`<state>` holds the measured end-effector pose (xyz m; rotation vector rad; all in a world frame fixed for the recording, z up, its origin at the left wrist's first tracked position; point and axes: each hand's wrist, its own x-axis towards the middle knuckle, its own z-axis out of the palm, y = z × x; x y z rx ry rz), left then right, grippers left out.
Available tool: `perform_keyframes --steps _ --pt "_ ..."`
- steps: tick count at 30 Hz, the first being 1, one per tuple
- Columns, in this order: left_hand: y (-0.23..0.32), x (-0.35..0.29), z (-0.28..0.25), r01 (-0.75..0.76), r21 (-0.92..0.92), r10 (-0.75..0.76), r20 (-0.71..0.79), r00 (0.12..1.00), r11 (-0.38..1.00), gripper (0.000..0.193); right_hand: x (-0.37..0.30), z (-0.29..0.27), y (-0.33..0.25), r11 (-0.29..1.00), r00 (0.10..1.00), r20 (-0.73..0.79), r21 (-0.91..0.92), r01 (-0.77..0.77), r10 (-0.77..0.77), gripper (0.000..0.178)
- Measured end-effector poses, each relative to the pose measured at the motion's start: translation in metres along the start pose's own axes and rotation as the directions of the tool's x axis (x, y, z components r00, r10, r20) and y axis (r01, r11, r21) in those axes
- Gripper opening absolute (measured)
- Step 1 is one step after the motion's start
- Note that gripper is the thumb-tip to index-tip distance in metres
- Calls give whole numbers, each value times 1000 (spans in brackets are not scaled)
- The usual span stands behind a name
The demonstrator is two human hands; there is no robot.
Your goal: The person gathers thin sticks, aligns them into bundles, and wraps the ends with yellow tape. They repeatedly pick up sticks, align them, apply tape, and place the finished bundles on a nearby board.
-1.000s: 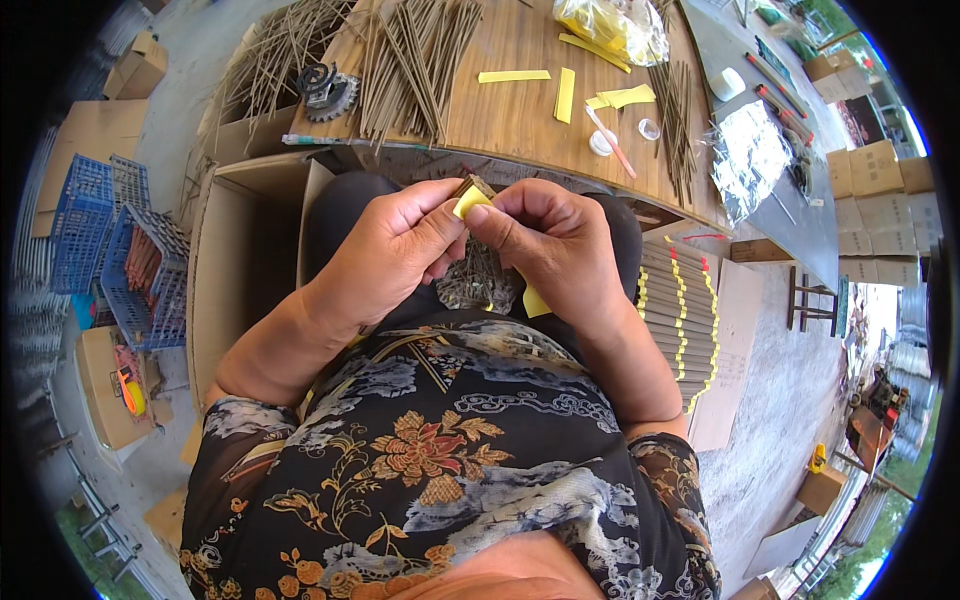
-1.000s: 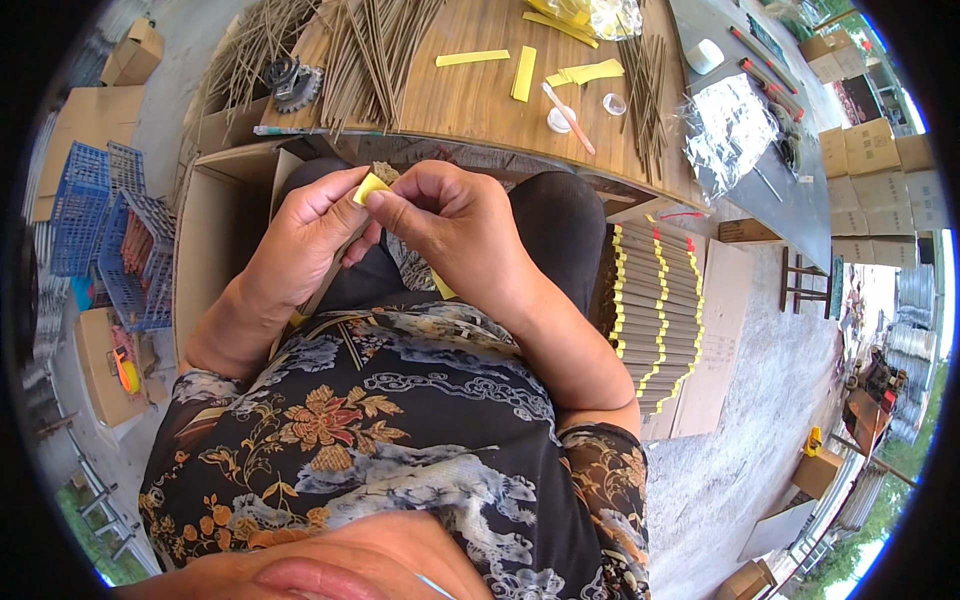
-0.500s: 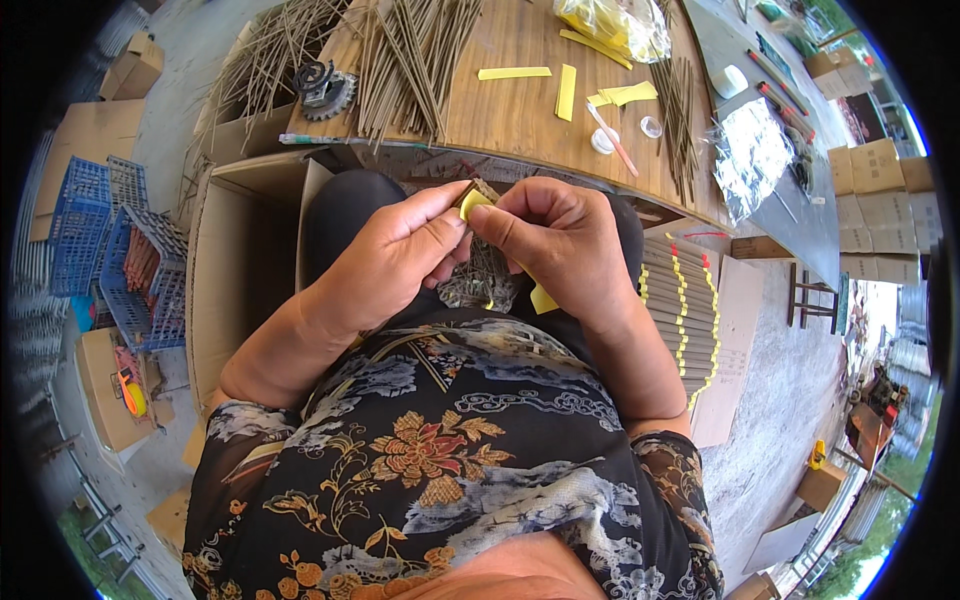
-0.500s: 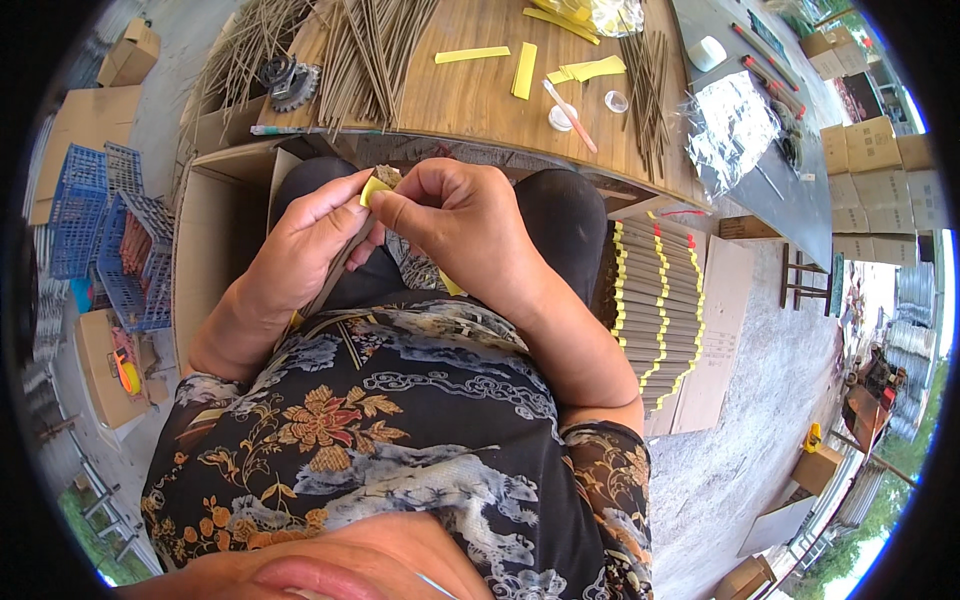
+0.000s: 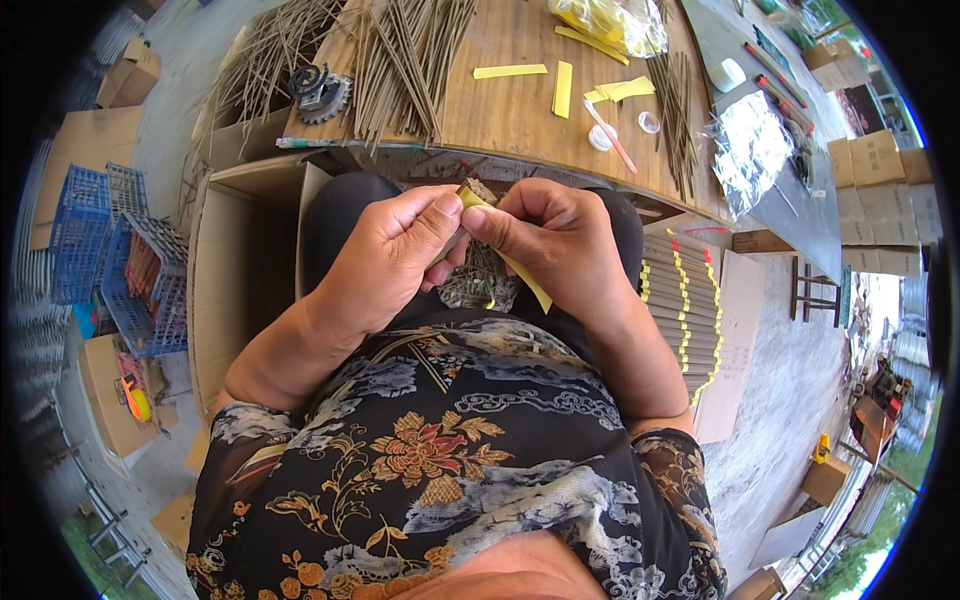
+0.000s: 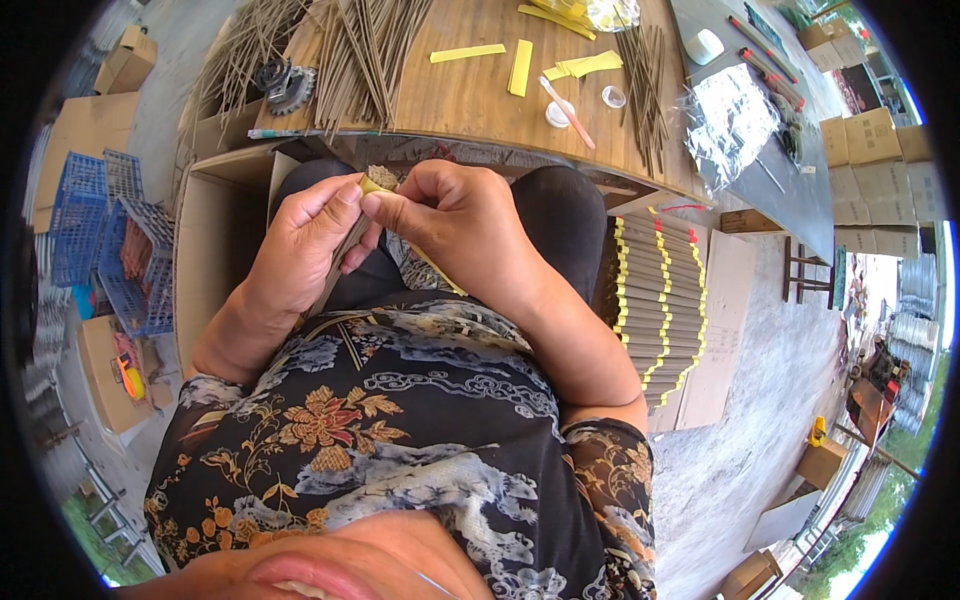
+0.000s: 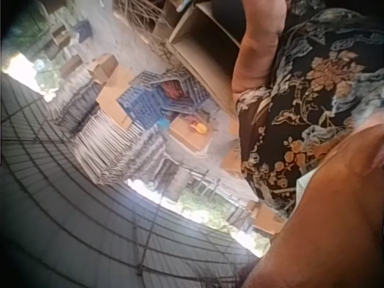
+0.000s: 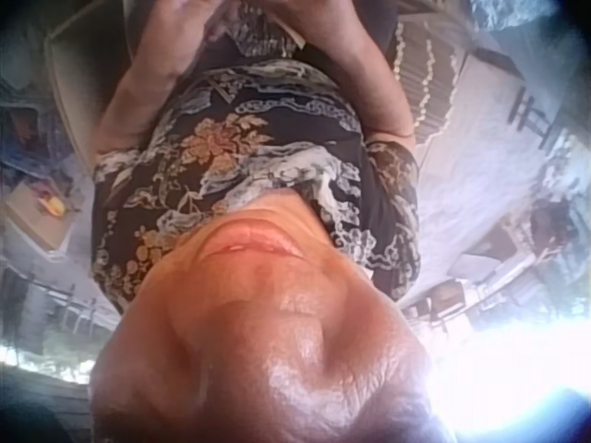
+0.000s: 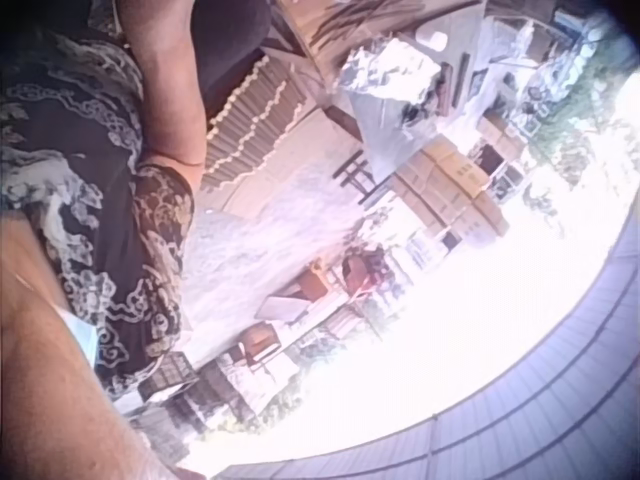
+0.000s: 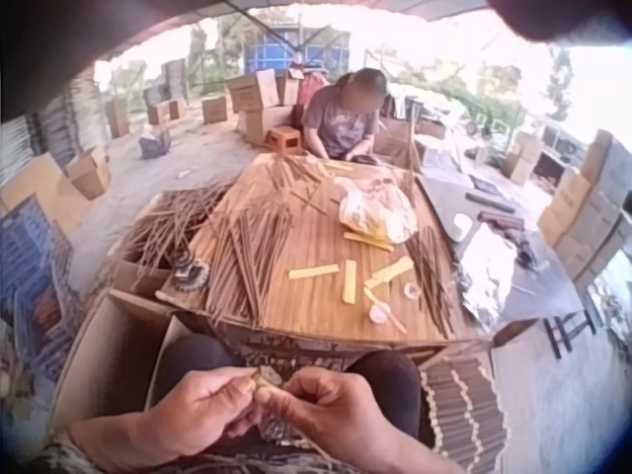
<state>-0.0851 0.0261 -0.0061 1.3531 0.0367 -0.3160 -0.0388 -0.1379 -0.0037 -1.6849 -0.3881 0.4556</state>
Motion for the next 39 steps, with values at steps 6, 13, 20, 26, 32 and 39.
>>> perform_keyframes --steps 6,13,20,26,32,39 --pt "2 -1 5 14 -56 -13 17 1000 998 33 8 -4 26 951 988 81 293 101 -130 27" --pt "-6 1 9 -46 133 62 -119 991 990 34 15 -4 24 826 850 -244 -465 320 -467 36" --pt "-14 2 20 -162 386 224 -123 967 908 38 -9 1 12 961 954 -194 -202 188 -228 17" --pt "-20 0 24 -236 487 307 -72 949 841 41 -15 -3 19 986 999 -35 165 -4 10 18" --pt "-8 -5 18 -142 305 114 108 988 942 43 -16 -10 24 919 987 150 394 -1 -63 20" --pt "-4 -4 16 12 156 -59 304 951 988 54 -18 -26 27 922 938 328 386 -26 -111 20"
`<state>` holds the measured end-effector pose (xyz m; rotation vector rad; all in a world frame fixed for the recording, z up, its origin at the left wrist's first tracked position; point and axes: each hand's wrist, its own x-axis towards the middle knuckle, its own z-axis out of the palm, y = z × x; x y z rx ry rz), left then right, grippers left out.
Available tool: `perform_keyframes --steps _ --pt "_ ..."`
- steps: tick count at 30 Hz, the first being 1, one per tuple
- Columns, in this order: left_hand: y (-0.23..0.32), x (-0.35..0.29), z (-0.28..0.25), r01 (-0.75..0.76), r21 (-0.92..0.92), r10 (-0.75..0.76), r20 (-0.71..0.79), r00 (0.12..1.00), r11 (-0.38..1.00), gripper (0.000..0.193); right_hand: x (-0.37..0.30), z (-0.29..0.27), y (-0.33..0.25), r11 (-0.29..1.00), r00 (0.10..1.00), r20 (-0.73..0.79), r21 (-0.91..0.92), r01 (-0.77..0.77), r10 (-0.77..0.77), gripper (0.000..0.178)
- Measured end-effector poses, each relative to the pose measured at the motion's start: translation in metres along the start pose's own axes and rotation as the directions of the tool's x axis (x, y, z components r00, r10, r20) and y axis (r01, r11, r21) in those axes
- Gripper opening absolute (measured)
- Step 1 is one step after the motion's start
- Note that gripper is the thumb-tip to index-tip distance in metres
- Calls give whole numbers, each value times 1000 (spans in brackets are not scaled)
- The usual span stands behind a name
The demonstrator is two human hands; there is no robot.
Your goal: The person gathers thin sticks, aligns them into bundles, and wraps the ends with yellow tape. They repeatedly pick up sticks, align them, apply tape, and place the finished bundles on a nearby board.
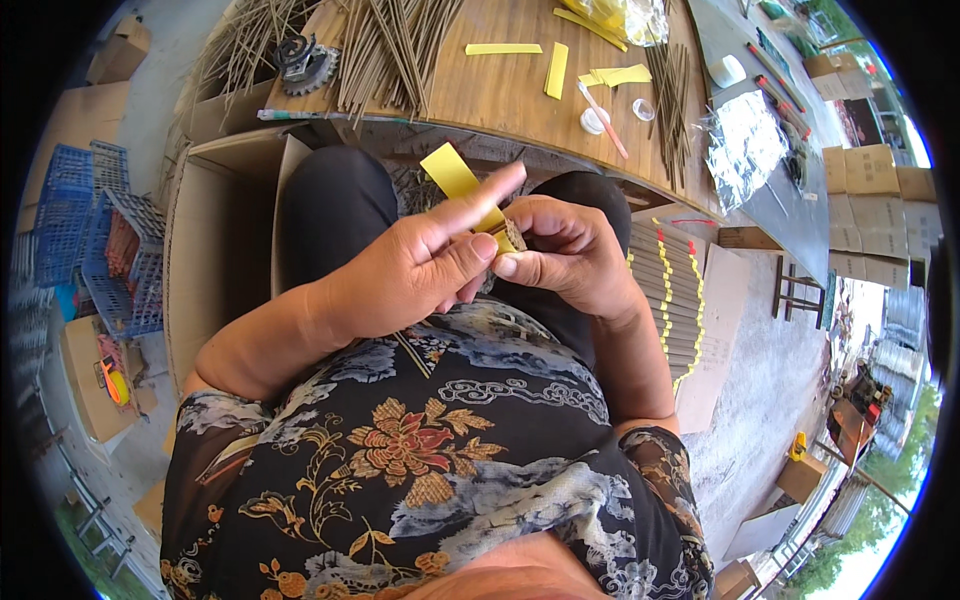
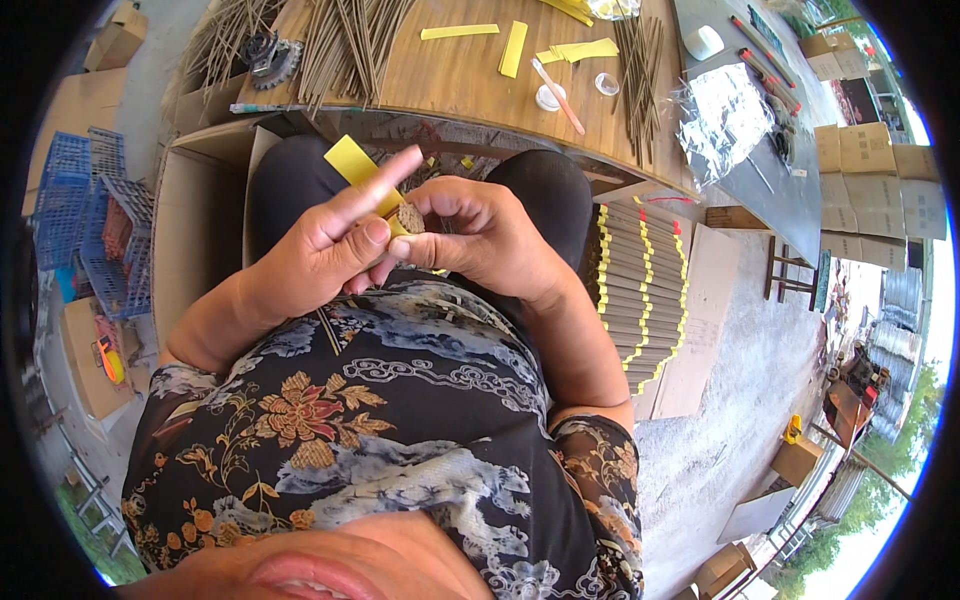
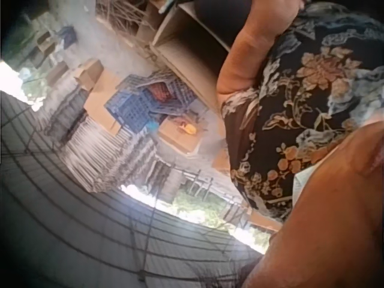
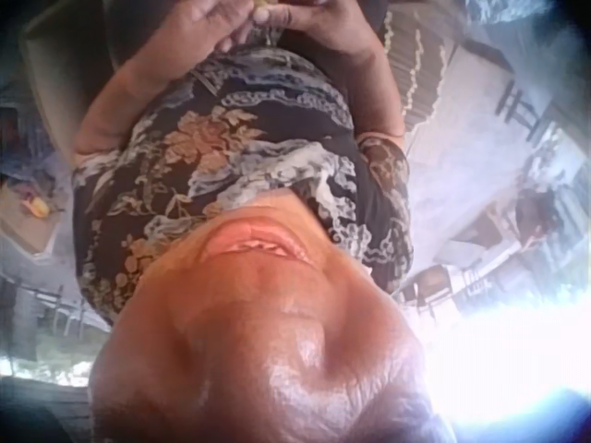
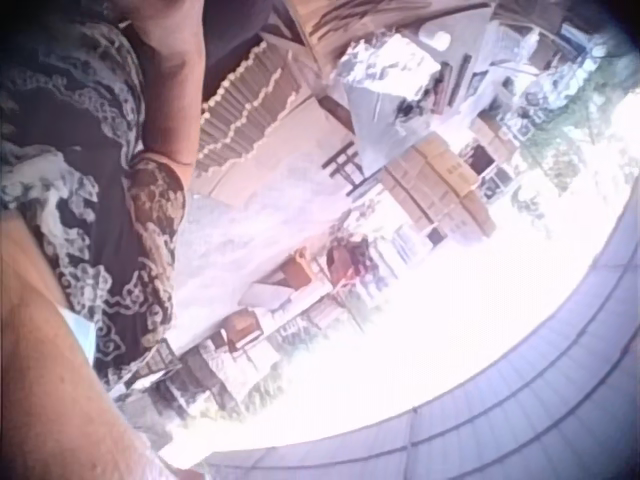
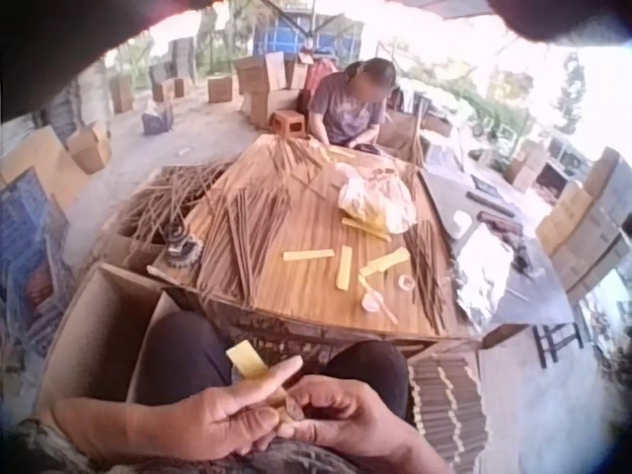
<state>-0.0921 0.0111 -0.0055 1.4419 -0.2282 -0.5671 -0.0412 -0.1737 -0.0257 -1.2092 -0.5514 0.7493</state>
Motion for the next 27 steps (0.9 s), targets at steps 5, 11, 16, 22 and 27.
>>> perform_keyframes --steps 5,11,16,22,27 --pt "-7 4 3 40 -158 -44 -20 999 987 72 -7 -3 4 992 993 -86 -92 -86 78 20" --pt "-7 6 2 85 -215 -93 -27 995 973 73 -4 -5 -2 983 982 -107 -88 -162 153 17" --pt "-12 7 3 82 -218 -91 -30 995 973 76 -1 -6 0 995 990 -106 -39 -96 92 14" --pt "-13 8 0 104 -260 -101 26 995 960 76 0 -8 -8 980 995 -75 -186 -72 59 18" --pt "-15 9 1 120 -332 -100 79 992 936 75 4 -14 -18 913 999 39 -406 23 -8 17"
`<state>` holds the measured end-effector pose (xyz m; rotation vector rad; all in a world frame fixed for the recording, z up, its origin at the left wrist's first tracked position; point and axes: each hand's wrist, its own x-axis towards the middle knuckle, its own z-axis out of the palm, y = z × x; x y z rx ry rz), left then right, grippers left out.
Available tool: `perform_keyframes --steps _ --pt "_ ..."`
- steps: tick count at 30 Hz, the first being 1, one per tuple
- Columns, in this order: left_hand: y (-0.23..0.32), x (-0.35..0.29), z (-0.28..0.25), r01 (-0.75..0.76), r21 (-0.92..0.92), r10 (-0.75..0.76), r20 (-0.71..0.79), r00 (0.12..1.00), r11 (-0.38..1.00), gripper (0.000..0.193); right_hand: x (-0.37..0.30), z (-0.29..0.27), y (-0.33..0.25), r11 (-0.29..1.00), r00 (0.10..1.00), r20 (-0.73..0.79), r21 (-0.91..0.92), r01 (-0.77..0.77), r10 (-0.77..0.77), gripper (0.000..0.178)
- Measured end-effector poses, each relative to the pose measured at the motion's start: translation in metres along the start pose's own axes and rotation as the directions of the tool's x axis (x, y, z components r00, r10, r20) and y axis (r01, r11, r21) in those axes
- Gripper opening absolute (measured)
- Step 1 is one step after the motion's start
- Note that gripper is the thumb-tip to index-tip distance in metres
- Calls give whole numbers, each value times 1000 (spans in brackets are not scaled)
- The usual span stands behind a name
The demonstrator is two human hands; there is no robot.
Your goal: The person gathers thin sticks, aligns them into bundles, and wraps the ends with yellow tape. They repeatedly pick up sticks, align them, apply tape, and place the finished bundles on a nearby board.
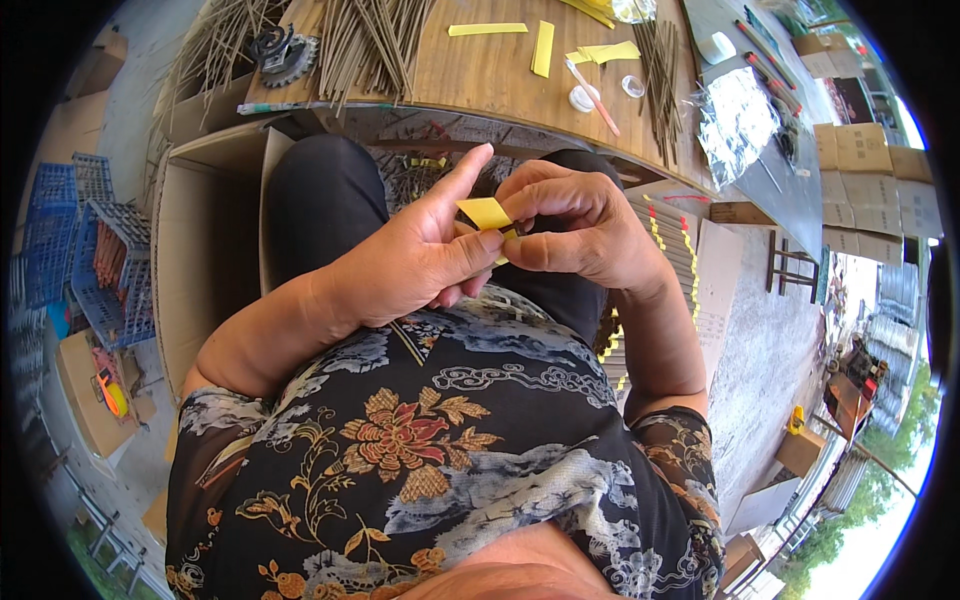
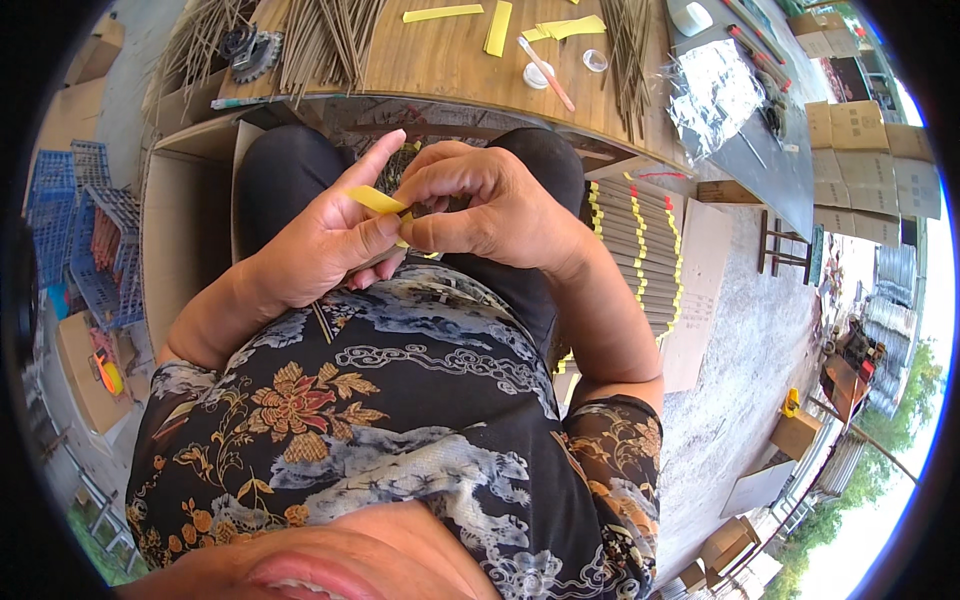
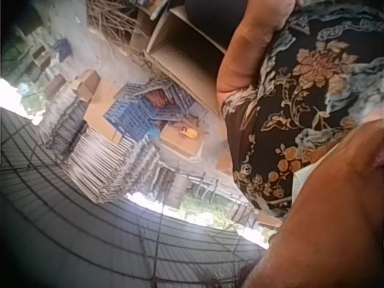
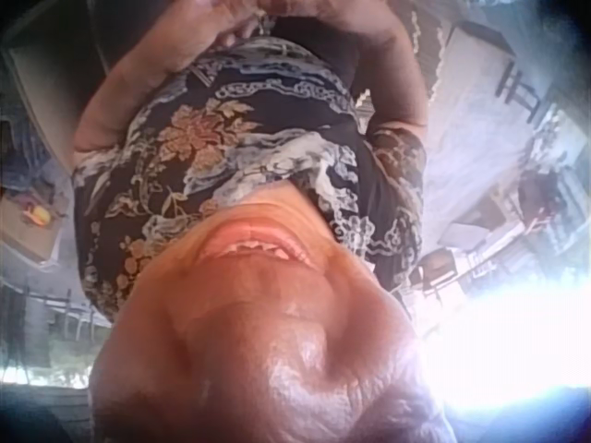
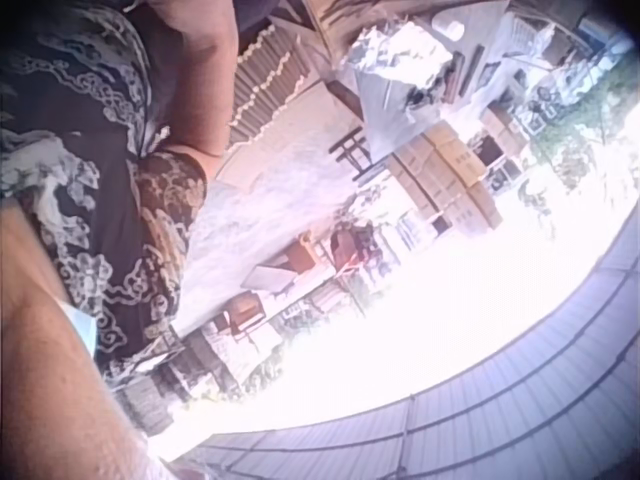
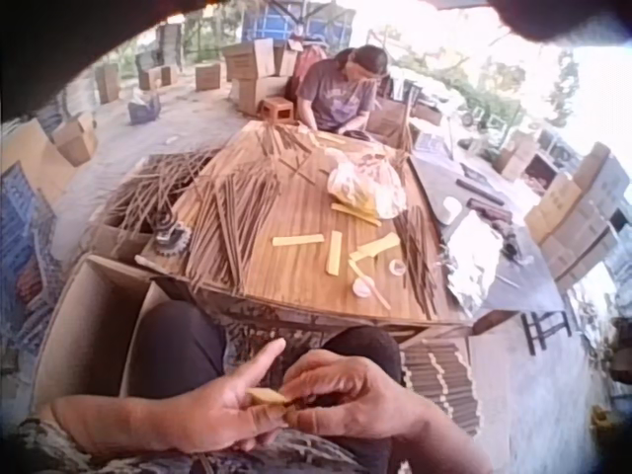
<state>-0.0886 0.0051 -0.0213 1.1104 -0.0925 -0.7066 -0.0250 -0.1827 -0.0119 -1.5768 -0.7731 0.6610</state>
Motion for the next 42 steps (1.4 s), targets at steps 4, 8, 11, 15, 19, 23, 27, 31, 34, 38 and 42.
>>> perform_keyframes --steps 4,8,11,15,19,23,27,31,34,38,42 --pt "-2 1 -3 42 -49 -41 23 999 998 73 1 -4 -6 984 994 54 -147 105 -98 15" --pt "-3 2 -5 74 -55 -71 51 996 996 66 2 -5 -9 919 971 89 -313 238 -221 16" --pt "-6 1 -12 122 -125 -113 80 990 985 58 1 -4 -16 861 959 113 -422 284 -261 19" --pt "-5 3 -13 109 -263 -103 38 994 959 59 0 -2 -22 732 934 125 -590 341 -334 22" --pt "-3 3 -11 85 -312 -78 37 996 946 55 -1 -2 -26 597 883 182 -676 432 -433 26" --pt "13 0 -1 116 -320 -112 31 993 940 52 3 0 -28 465 804 238 -712 526 -545 23" --pt "15 0 -4 101 -306 -57 150 987 947 50 6 -3 -28 314 697 329 -715 624 -637 20" --pt "17 -1 -6 128 -311 -74 180 981 942 50 12 -5 -26 224 607 376 -691 687 -700 20" --pt "19 -2 -3 124 -321 -71 171 983 939 50 12 -5 -24 172 548 405 -668 724 -732 21" --pt "18 0 -5 91 -274 -63 110 992 957 52 11 -8 -22 113 516 423 -682 723 -745 22" --pt "29 -6 -3 -102 -115 92 -95 991 988 50 -2 -6 -29 368 627 198 -663 651 -753 27"
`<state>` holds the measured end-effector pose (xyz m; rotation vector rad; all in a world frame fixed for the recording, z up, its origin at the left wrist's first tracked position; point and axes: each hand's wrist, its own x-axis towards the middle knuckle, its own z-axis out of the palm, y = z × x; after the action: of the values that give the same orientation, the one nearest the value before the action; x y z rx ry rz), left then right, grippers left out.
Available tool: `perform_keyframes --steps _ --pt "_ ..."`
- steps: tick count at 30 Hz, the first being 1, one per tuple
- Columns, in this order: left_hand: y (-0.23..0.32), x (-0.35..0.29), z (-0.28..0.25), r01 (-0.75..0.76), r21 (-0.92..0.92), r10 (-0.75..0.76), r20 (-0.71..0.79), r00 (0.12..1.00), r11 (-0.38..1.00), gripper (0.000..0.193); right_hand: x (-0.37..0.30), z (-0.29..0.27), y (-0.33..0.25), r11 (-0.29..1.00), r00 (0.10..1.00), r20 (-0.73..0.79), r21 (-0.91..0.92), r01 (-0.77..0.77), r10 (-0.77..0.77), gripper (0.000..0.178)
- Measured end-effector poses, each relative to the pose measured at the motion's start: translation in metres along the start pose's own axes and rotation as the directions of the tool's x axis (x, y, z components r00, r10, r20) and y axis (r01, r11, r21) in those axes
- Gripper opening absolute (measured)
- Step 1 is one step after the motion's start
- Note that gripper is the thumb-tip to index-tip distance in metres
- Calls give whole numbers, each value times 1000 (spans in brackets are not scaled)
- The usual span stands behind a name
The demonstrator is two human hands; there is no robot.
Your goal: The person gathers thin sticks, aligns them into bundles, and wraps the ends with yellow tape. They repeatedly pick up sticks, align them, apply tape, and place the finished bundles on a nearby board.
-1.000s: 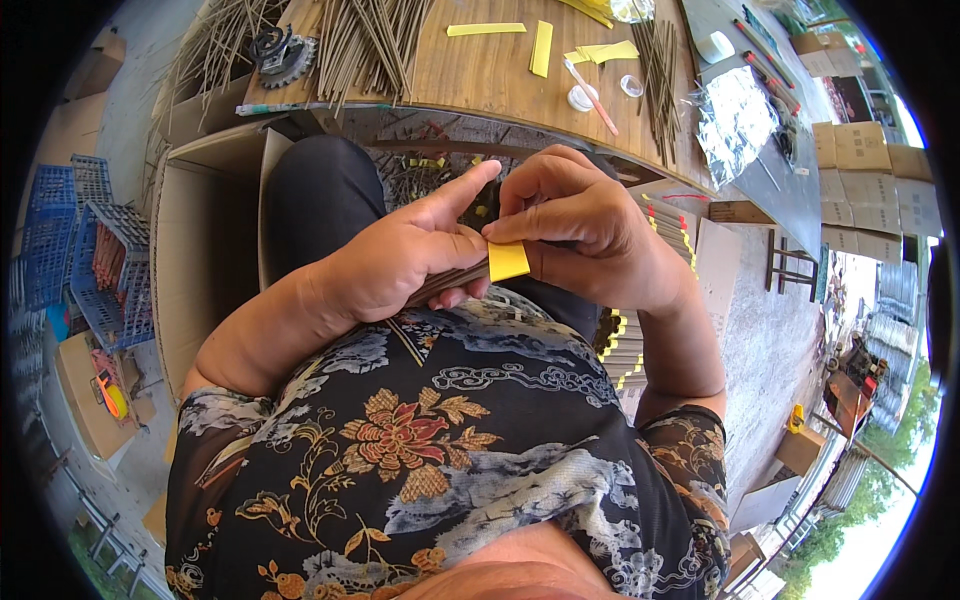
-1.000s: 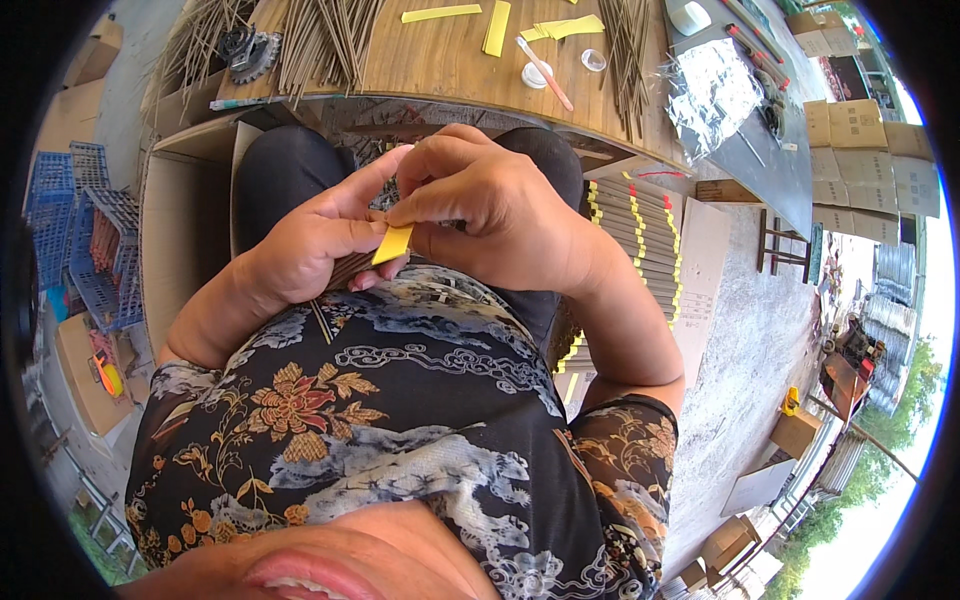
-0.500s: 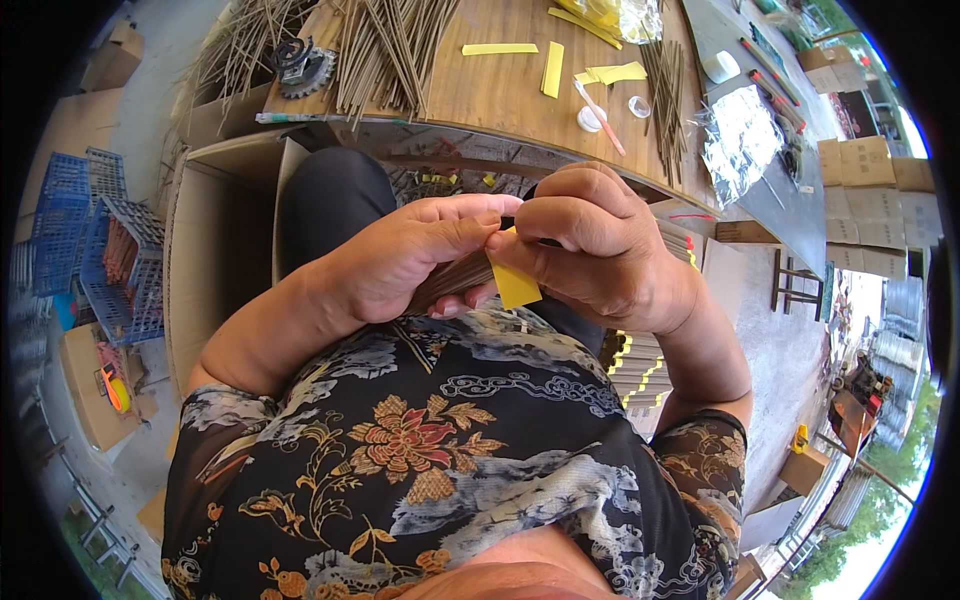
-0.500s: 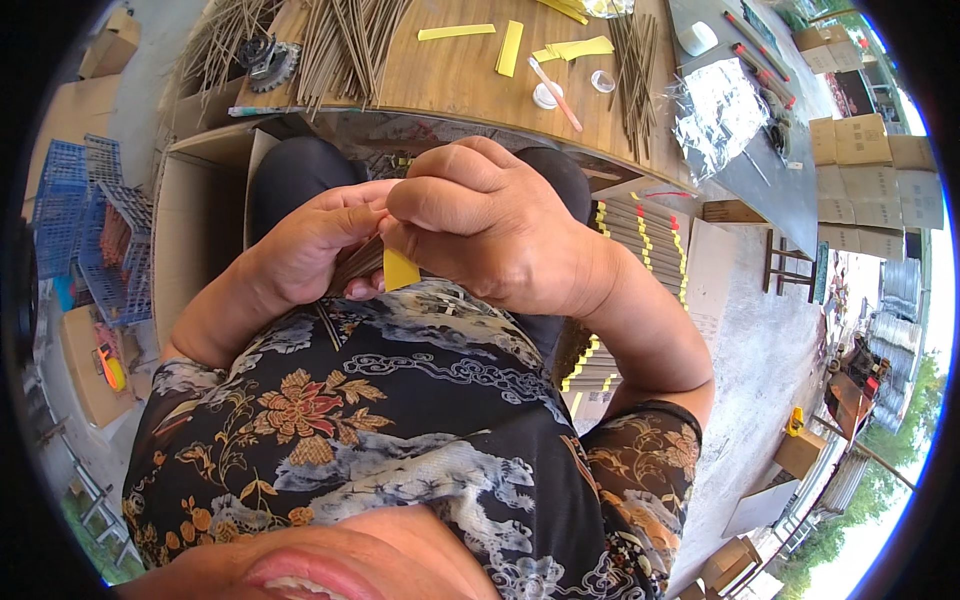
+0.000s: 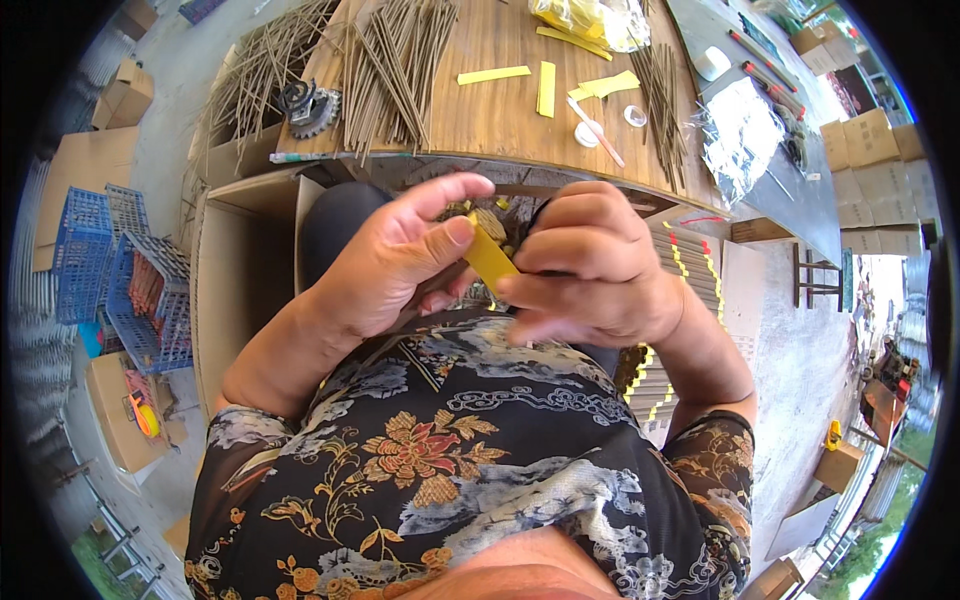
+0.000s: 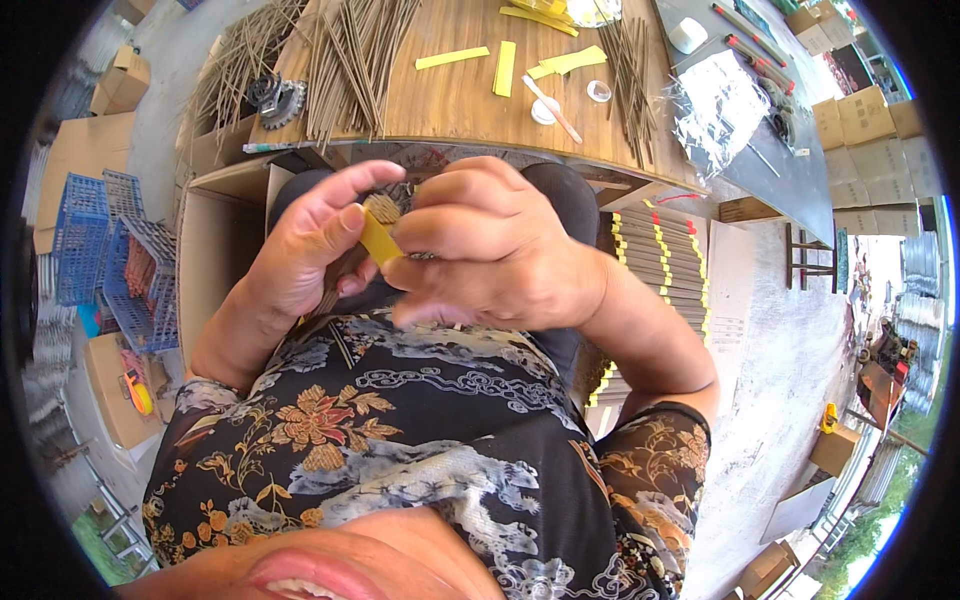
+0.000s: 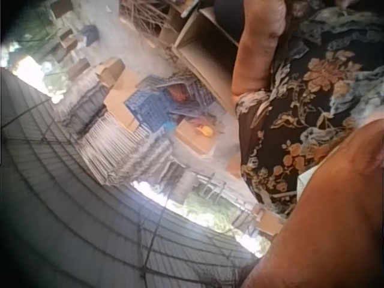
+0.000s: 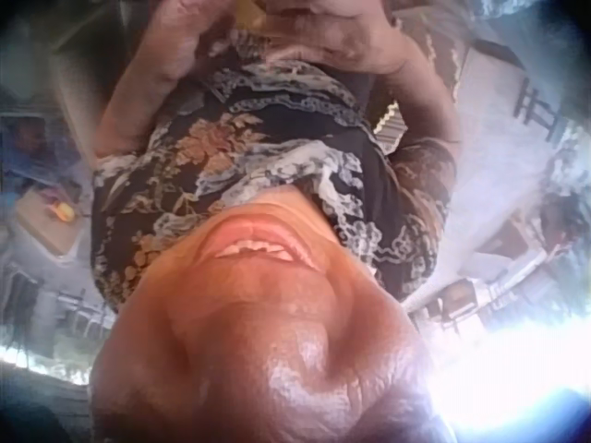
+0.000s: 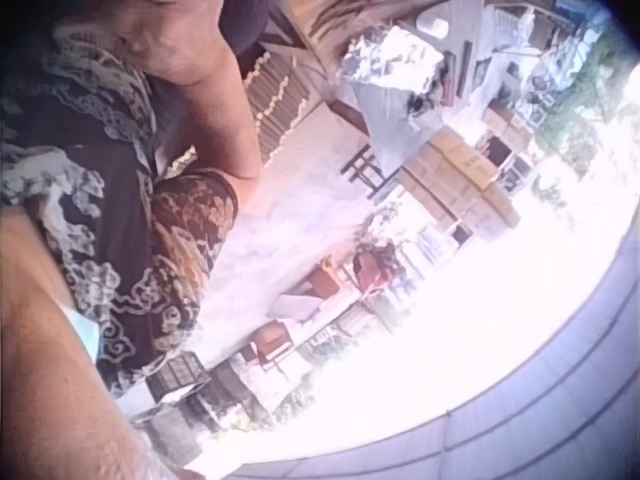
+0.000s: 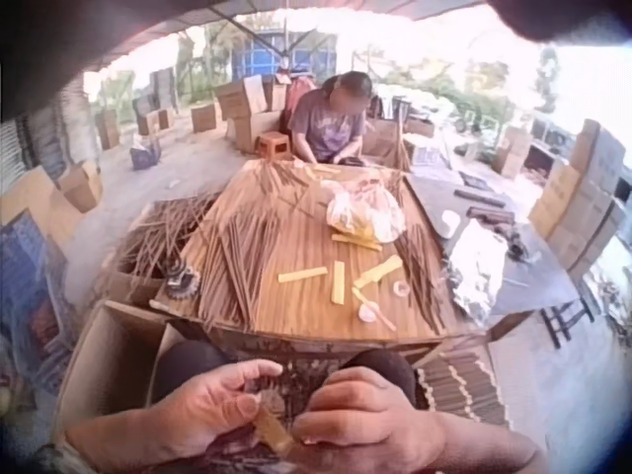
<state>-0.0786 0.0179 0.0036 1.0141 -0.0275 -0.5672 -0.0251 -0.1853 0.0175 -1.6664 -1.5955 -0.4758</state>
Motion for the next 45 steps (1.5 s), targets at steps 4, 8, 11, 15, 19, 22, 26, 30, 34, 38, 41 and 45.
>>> perform_keyframes --steps 4,8,11,15,19,22,26,30,34,38,41,45 --pt "10 -6 9 -211 289 255 -122 959 934 48 -6 2 -13 766 778 -166 385 -515 606 55" --pt "8 -4 15 -322 392 380 -79 922 862 45 4 28 -14 543 624 -19 511 -666 782 47" --pt "6 -1 18 -340 386 379 -27 925 857 34 6 40 -15 444 681 -44 788 -426 731 24" --pt "6 -1 20 -358 381 376 27 926 853 33 -2 39 -4 664 782 -139 628 -405 608 19" --pt "7 0 19 -370 353 359 99 928 859 33 -2 31 7 790 885 -191 555 -260 425 16" --pt "8 2 19 -370 338 326 180 928 865 32 -5 26 8 800 906 -195 562 -211 376 15" --pt "6 4 25 -343 243 300 196 933 907 32 -8 18 11 898 934 -196 390 -204 298 22" --pt "7 4 23 -296 186 237 283 929 937 31 -14 16 10 874 923 -176 419 -244 342 30" --pt "5 7 22 -204 104 161 320 934 973 30 -11 17 5 827 856 -282 502 -253 433 30" --pt "5 12 21 -303 301 216 290 933 904 34 -13 13 5 902 908 -311 408 -140 281 40" --pt "15 9 28 -372 461 248 309 918 805 34 -11 4 2 965 920 -353 249 -81 169 39" --pt "30 4 44 -372 620 159 372 915 691 47 -7 -8 -10 973 929 -333 210 -93 161 40"
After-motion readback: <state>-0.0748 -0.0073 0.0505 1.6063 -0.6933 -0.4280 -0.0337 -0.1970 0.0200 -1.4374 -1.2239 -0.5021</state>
